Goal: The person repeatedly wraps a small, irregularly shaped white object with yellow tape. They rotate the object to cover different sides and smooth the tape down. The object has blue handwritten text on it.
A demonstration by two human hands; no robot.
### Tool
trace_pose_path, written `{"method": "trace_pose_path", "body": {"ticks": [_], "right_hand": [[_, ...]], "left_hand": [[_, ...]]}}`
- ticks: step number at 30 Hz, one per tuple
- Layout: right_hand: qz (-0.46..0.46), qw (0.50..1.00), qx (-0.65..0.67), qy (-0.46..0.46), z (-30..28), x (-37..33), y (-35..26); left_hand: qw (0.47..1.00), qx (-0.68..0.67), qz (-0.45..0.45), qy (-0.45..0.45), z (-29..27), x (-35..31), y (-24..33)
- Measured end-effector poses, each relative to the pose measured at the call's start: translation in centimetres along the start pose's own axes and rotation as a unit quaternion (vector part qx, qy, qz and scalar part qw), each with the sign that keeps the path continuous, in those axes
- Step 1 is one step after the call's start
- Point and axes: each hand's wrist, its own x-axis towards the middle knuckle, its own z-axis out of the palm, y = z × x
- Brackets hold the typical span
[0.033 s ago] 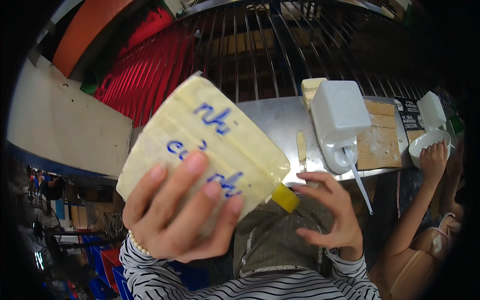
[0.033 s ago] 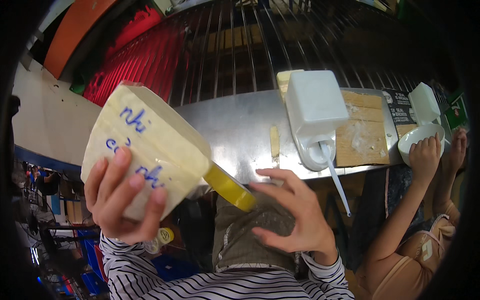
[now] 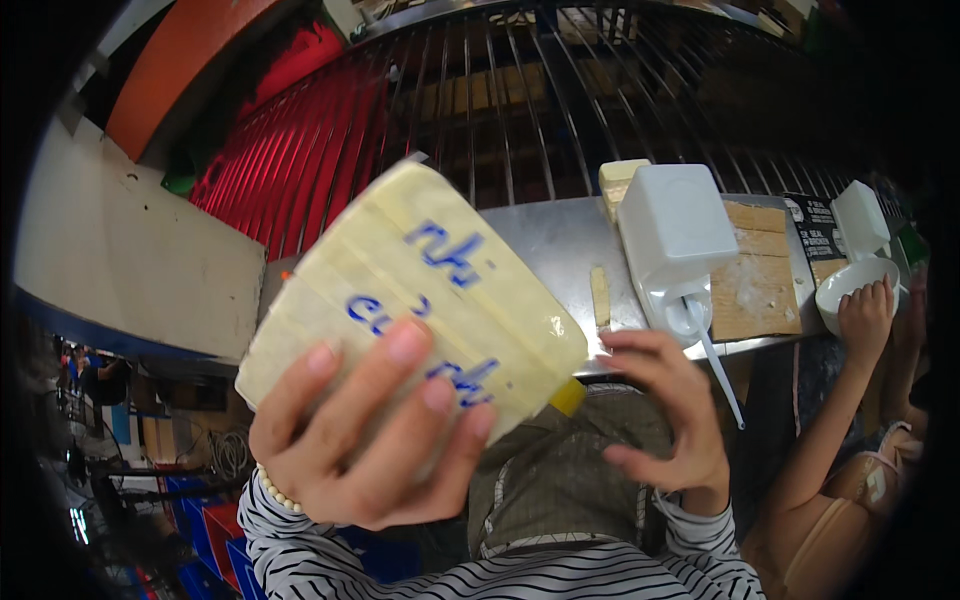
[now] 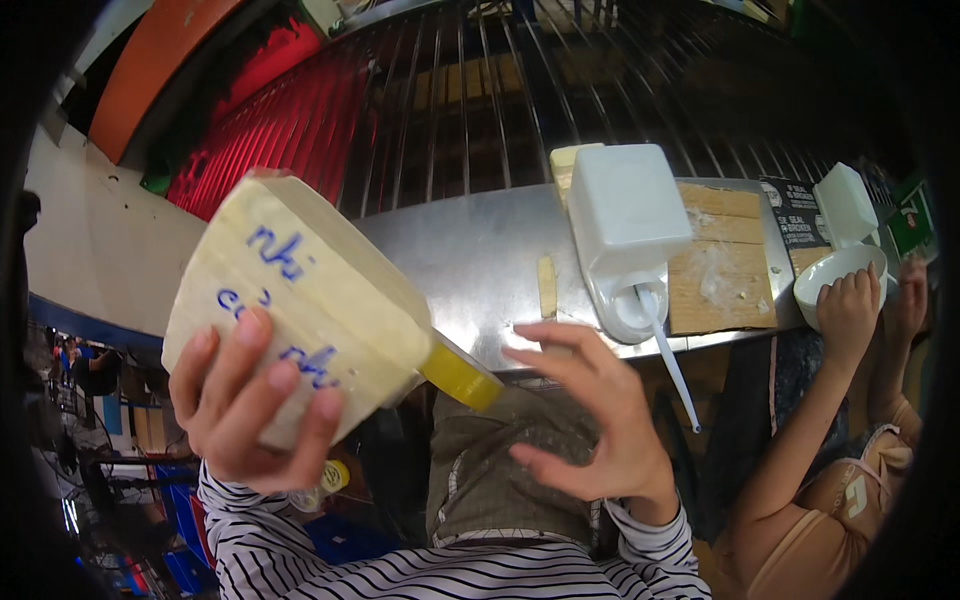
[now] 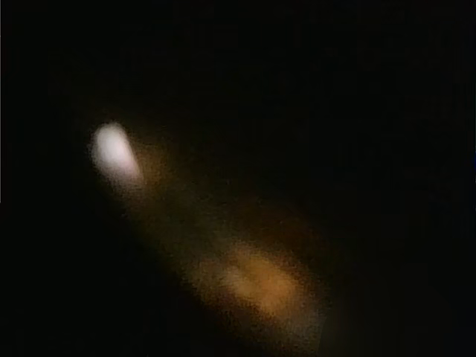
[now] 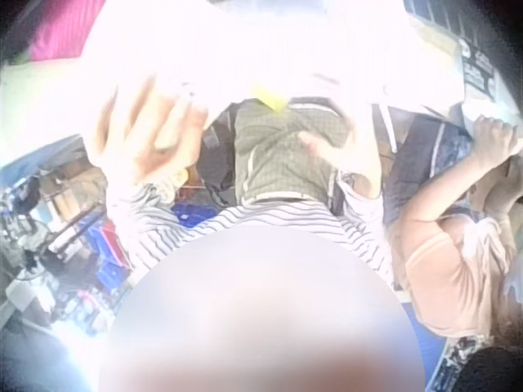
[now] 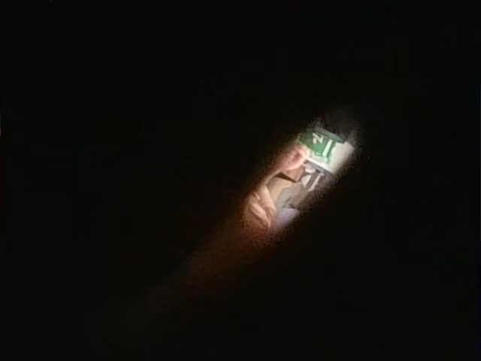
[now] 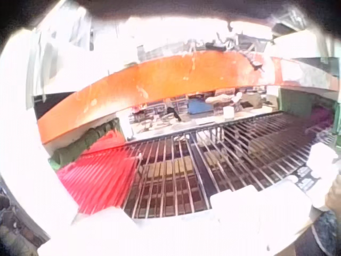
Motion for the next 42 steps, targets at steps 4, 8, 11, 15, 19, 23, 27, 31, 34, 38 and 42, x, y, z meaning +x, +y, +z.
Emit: {"method": "trace_pose_path", "body": {"ticks": [4,8,11,15,19,23,27,31,34,38,42], "right_hand": [[-0.035,0.945,0.304,0.118,-0.5,4.0,-2.2],[0.017,0.926,0.376,0.031,0.1,6.8,-4.2],[-0.014,0.946,0.324,-0.027,0.1,7.4,-4.6],[-0.025,0.927,0.37,-0.055,-0.3,7.1,-4.0],[-0.065,0.911,0.396,-0.092,-0.4,6.7,-2.8],[-0.089,0.895,0.418,-0.126,-0.2,6.3,-1.7],[-0.055,0.876,0.474,-0.07,0.2,5.1,-1.3],[-0.027,0.954,0.296,0.043,0.3,3.5,-1.8],[-0.032,0.989,0.133,0.061,1.4,2.1,-2.5],[-0.048,0.992,0.057,0.1,3.9,1.8,-2.3],[-0.004,0.992,0.066,0.111,4.6,1.5,-2.1]], "left_hand": [[0.997,0.031,0.045,0.053,0.2,1.4,0.7],[0.994,0.015,0.081,0.067,0.5,2.7,0.8],[0.992,-0.002,0.111,0.06,0.2,2.9,0.8],[0.994,-0.034,0.103,0.03,-0.4,2.1,1.0],[0.989,-0.022,0.143,0.005,-1.1,1.9,0.2],[0.992,-0.095,0.072,-0.048,-2.1,2.8,1.5],[0.992,-0.119,-0.011,0.035,0.1,3.4,0.1],[0.953,-0.264,-0.124,0.082,2.2,2.1,-1.1],[0.939,-0.301,-0.143,0.09,2.9,1.1,-1.5],[0.892,-0.377,-0.213,0.128,3.2,0.7,-1.0],[0.879,-0.382,-0.256,0.128,3.2,0.2,-0.5]]}}
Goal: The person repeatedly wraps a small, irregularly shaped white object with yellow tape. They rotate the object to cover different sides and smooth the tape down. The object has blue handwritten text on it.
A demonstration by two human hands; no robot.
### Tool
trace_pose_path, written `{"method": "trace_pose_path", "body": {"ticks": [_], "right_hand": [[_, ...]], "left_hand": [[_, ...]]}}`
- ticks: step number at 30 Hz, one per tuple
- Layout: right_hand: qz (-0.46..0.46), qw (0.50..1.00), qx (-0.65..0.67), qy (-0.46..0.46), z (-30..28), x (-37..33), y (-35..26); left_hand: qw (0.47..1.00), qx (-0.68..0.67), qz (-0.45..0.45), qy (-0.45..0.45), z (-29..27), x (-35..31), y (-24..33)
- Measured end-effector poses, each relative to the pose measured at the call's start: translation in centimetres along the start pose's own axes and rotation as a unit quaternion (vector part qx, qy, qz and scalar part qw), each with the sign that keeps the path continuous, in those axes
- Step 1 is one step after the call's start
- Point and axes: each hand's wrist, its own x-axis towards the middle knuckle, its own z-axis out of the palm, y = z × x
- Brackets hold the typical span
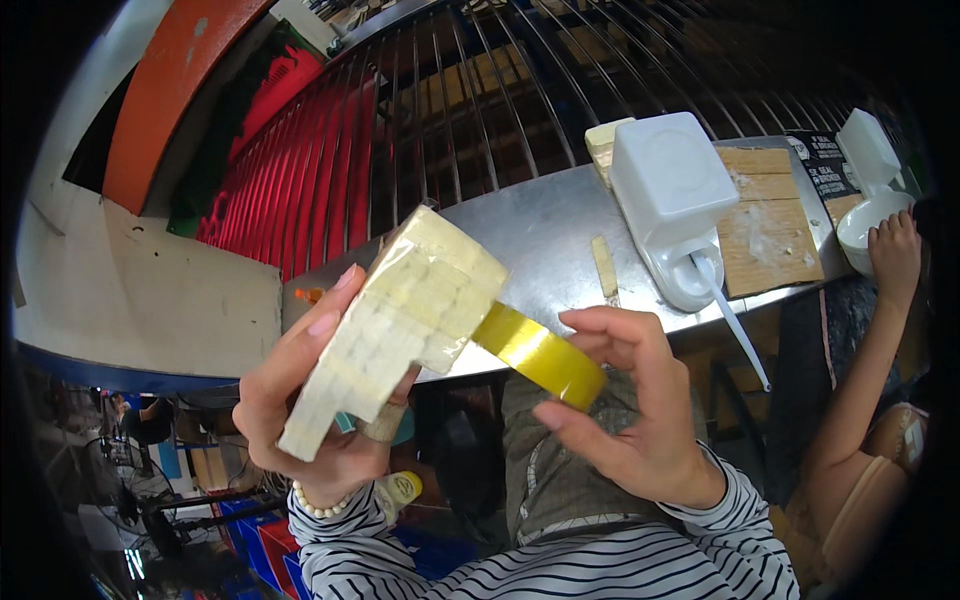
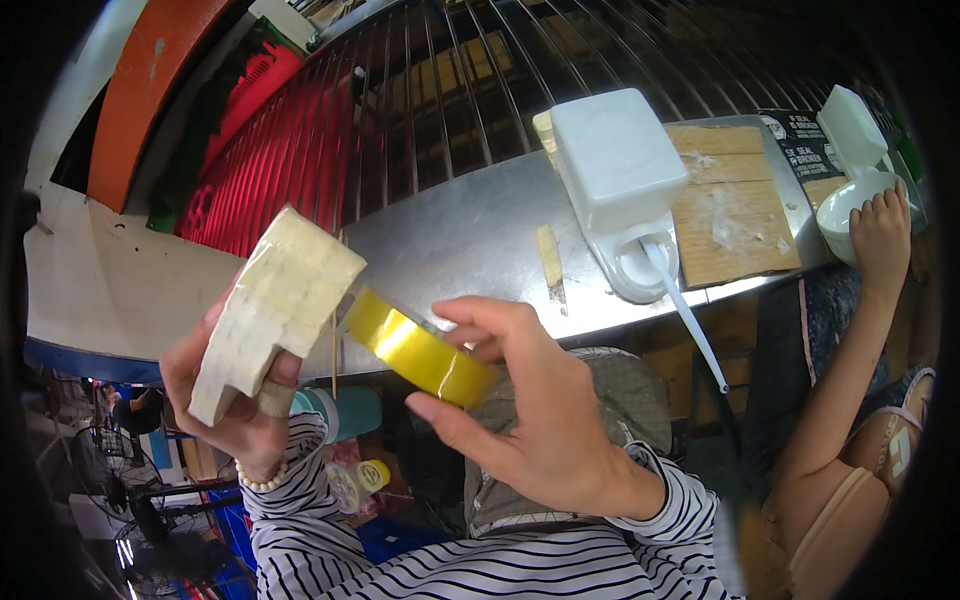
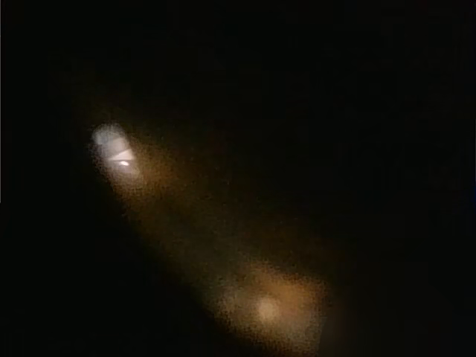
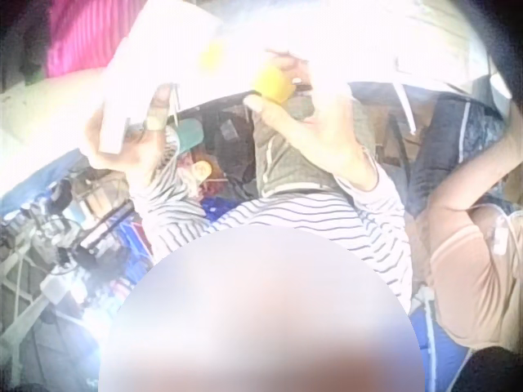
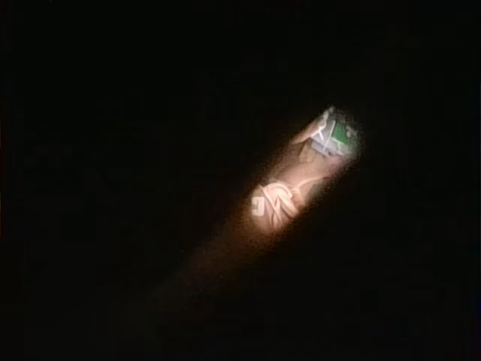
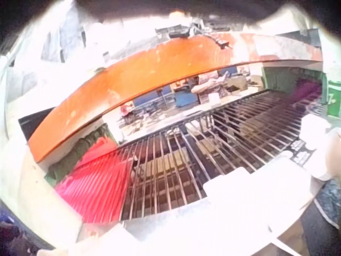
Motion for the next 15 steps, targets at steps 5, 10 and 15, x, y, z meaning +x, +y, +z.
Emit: {"method": "trace_pose_path", "body": {"ticks": [5,10,15], "right_hand": [[-0.013,0.997,-0.06,0.043,-0.2,-1.2,0.0],[0.069,0.997,-0.032,0.033,1.2,-1.5,2.1],[0.11,0.992,-0.052,-0.015,2.3,-1.9,2.1]], "left_hand": [[0.985,-0.004,-0.17,0.0,1.0,-3.2,-1.9],[0.956,-0.113,-0.269,0.038,5.5,-8.5,-6.4],[0.888,-0.239,-0.383,0.091,6.9,-12.5,-8.2]]}}
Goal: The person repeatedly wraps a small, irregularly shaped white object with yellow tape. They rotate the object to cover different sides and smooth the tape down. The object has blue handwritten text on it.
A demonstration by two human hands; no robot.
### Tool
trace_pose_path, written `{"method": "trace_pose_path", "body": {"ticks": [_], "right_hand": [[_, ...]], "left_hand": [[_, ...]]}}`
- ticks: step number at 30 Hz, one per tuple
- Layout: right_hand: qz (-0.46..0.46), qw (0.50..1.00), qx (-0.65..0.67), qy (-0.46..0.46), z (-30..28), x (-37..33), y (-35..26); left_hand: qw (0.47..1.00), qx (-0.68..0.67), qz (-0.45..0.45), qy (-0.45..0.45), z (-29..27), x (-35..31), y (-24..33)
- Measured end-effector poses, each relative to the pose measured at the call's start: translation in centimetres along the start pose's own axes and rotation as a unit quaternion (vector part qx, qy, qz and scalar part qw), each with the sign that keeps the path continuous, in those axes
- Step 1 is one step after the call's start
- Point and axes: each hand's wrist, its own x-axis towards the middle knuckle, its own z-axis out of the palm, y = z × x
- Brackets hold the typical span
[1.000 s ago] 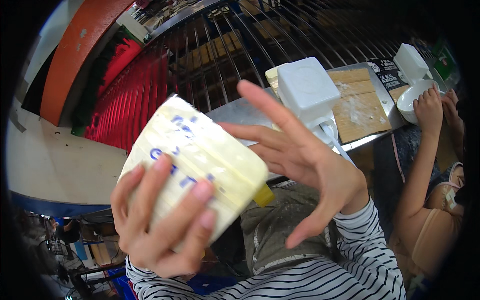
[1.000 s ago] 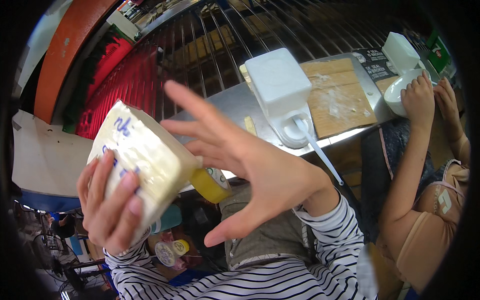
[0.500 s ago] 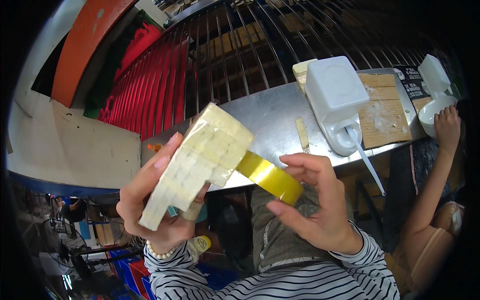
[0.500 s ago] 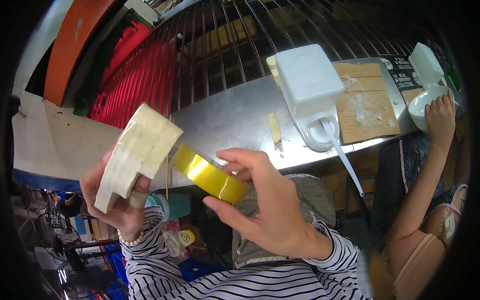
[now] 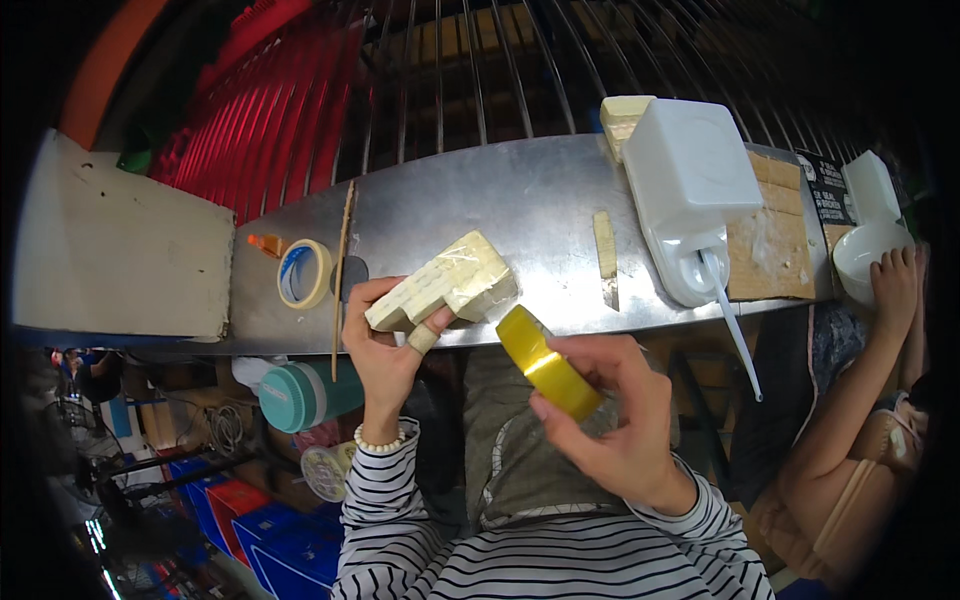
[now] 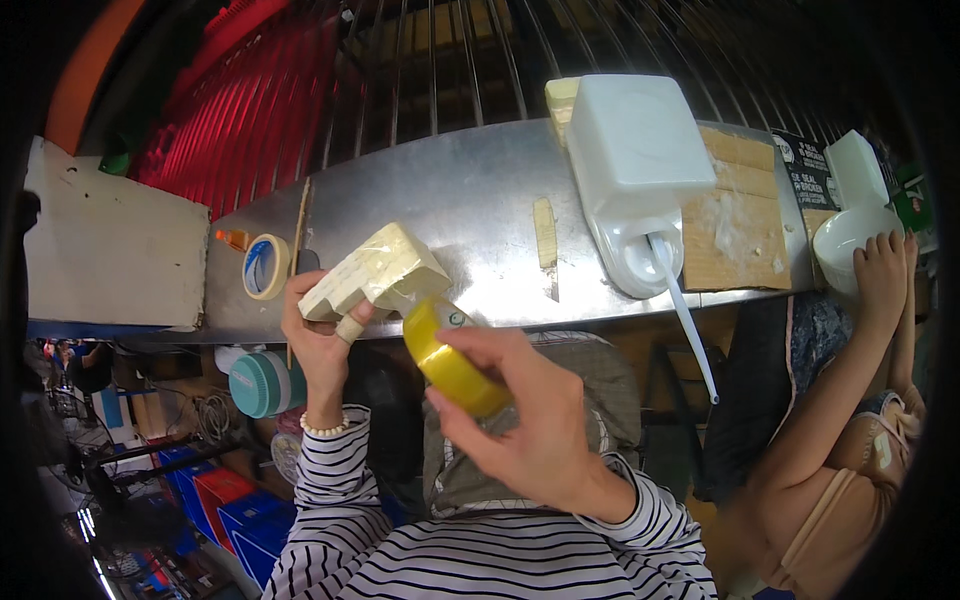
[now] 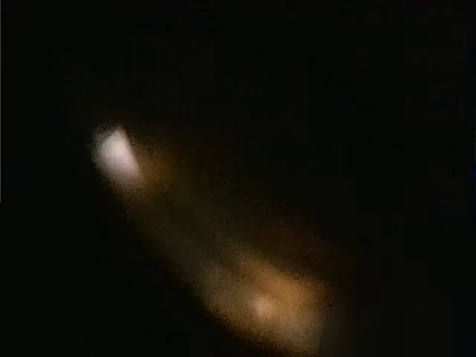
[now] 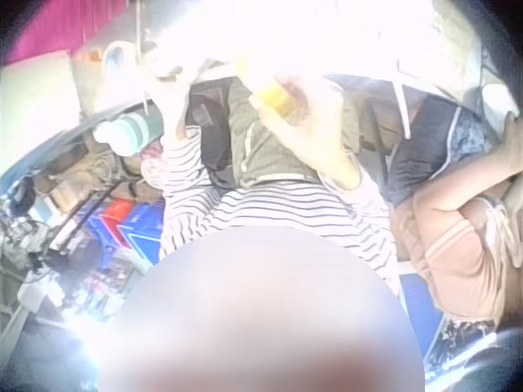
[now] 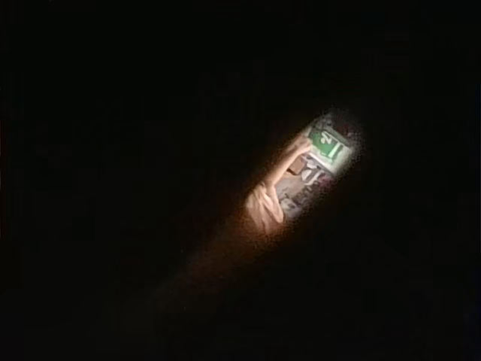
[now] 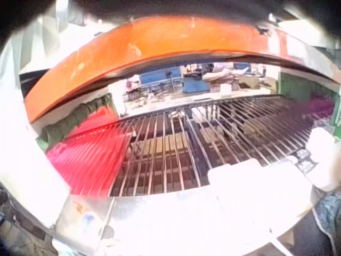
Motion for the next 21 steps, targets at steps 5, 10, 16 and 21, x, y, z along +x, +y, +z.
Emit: {"method": "trace_pose_path", "body": {"ticks": [5,10,16,21], "right_hand": [[-0.018,0.997,0.014,-0.067,0.8,-0.2,-0.9],[-0.013,0.997,0.008,-0.082,1.5,0.0,-0.6],[0.003,0.997,0.071,-0.031,2.1,-0.4,-0.8],[-0.038,0.997,0.063,-0.037,1.7,0.0,-1.2]], "left_hand": [[0.972,0.183,0.13,-0.069,-1.5,1.4,1.3],[0.921,0.338,0.166,-0.096,-0.9,2.2,6.2],[0.888,0.389,0.203,-0.139,0.3,2.8,7.0],[0.918,0.332,0.197,-0.096,0.8,3.0,4.6]]}}
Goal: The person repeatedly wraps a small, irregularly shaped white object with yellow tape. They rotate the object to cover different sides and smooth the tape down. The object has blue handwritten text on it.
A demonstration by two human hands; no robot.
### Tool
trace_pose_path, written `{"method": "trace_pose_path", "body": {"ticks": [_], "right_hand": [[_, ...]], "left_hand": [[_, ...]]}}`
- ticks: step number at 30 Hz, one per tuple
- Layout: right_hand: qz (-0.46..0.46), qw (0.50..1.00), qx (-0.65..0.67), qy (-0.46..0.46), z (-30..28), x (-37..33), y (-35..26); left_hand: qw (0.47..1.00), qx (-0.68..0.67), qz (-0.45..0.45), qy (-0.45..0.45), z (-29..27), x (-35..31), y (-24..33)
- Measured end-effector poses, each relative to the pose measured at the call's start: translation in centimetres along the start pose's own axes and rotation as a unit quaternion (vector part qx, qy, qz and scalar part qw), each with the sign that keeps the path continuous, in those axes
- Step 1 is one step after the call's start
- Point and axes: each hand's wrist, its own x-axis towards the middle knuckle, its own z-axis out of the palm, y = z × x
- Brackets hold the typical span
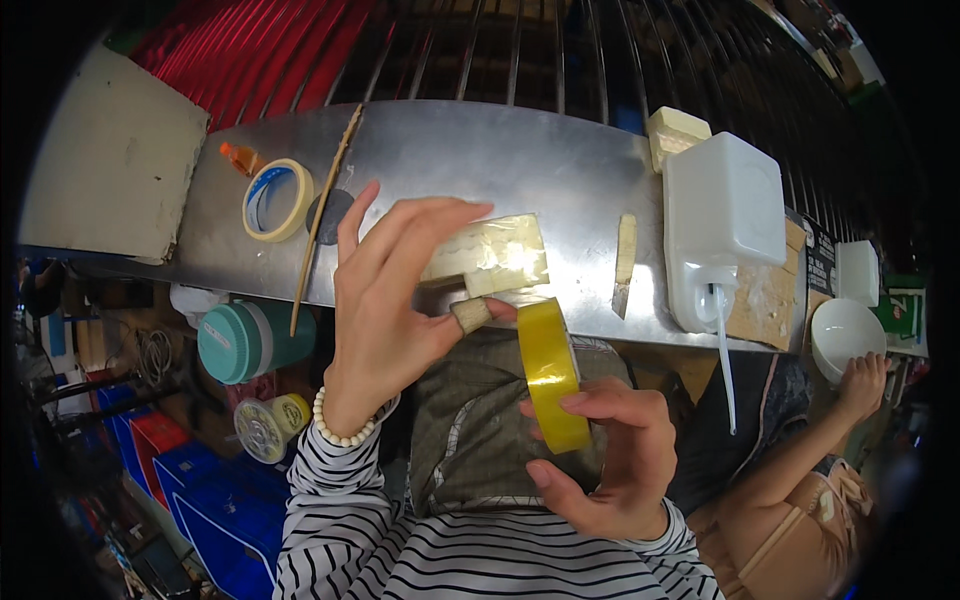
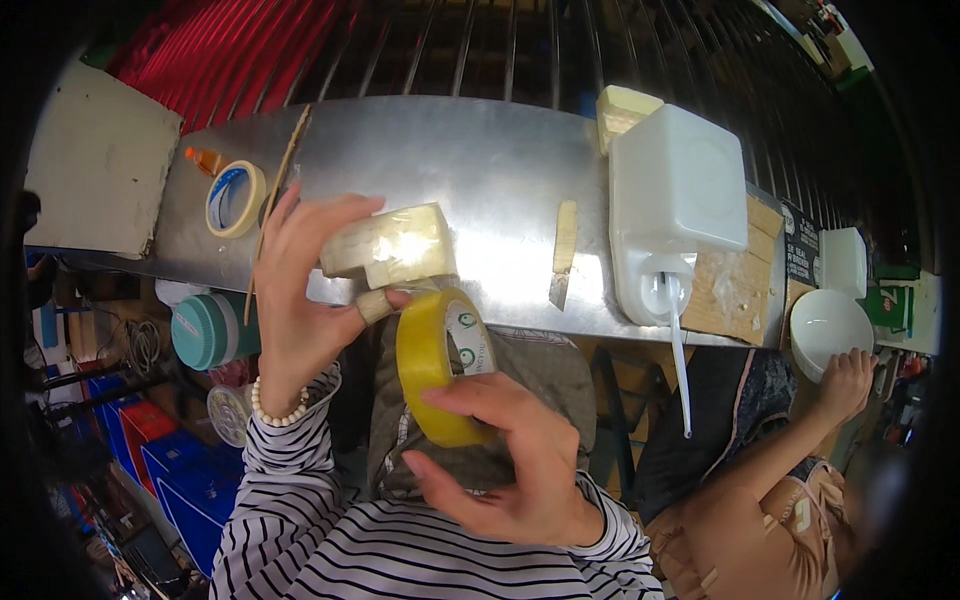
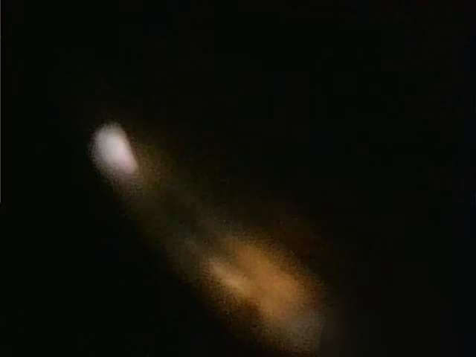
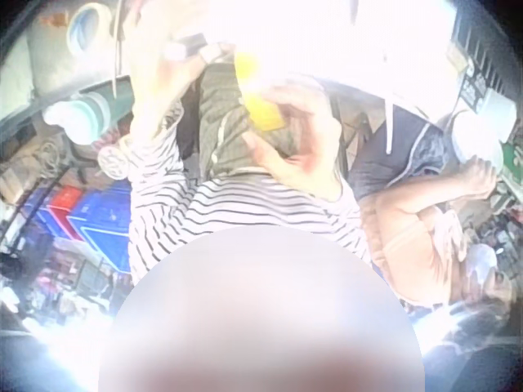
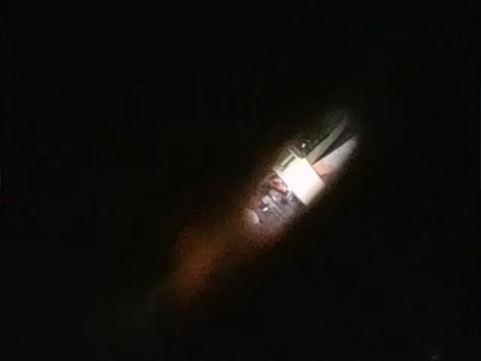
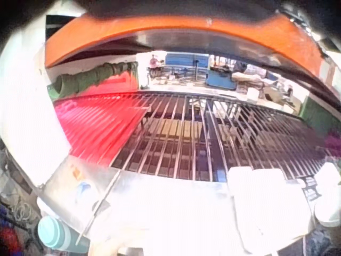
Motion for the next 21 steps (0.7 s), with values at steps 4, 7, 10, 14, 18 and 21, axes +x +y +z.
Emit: {"method": "trace_pose_path", "body": {"ticks": [4,7,10,14,18,21], "right_hand": [[-0.025,1.0,-0.01,-0.001,0.0,-0.4,-1.0],[-0.004,0.999,0.036,0.002,0.2,-0.3,-2.0],[-0.05,0.996,0.073,-0.001,-0.4,0.5,-3.2],[-0.045,0.992,0.112,-0.032,-2.1,2.1,-5.0],[0.029,0.981,0.191,0.0,-3.2,3.5,-7.2],[-0.004,0.98,0.197,-0.01,-4.0,5.3,-7.6]], "left_hand": [[0.999,-0.011,-0.037,0.015,0.4,-0.7,0.1],[0.998,-0.029,-0.05,0.022,0.4,-0.7,0.5],[0.998,-0.035,-0.051,0.012,0.2,-0.6,0.8],[0.998,-0.052,-0.041,-0.005,0.2,-0.5,1.1],[0.998,-0.049,-0.031,0.013,0.4,-0.3,0.9],[0.999,-0.039,-0.02,0.007,0.4,-0.3,0.8]]}}
